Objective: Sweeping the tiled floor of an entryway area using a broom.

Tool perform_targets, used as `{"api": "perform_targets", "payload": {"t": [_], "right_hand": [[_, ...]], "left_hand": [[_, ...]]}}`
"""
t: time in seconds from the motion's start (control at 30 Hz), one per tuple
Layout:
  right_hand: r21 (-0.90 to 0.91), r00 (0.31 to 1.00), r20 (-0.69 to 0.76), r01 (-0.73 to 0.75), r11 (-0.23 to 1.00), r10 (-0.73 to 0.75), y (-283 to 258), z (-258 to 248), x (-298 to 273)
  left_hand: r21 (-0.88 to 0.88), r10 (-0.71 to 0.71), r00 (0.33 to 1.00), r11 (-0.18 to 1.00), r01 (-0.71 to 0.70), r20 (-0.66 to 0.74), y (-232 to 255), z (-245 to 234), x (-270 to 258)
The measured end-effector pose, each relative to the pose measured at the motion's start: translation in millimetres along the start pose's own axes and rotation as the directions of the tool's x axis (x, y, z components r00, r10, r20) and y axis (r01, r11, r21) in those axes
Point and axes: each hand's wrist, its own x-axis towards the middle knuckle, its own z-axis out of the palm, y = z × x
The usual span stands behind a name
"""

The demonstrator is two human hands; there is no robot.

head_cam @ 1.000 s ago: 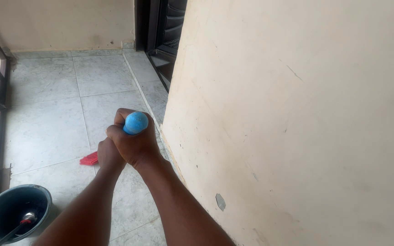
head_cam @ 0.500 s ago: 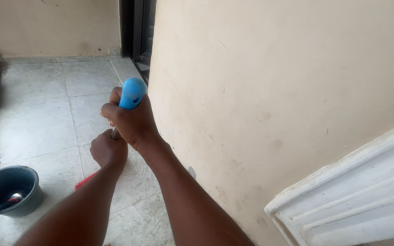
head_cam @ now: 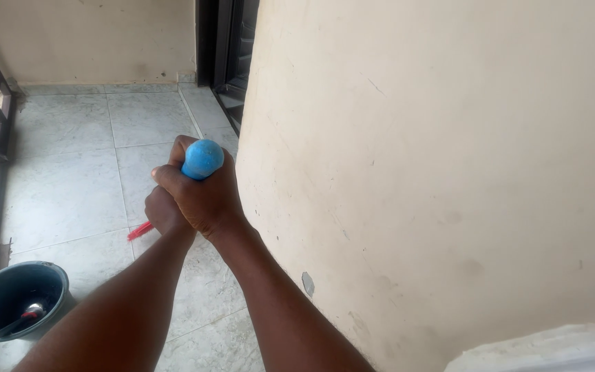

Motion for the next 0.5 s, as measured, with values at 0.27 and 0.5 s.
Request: {"api": "perform_targets", "payload": {"t": [0.27, 0.5], "right_hand": [[-0.079, 1.0, -0.001, -0.031, 0.996, 0.031, 59, 22, 82], [-0.083, 0.991, -0.004, -0.135, 0.987, 0.135, 101, 37, 102]], "left_hand": [[0.103, 0.09, 0.995, 0.99, -0.094, 0.047, 3, 21, 95], [-0.023, 0.073, 0.975, 0.997, -0.069, 0.208, -58, 69, 161]]}}
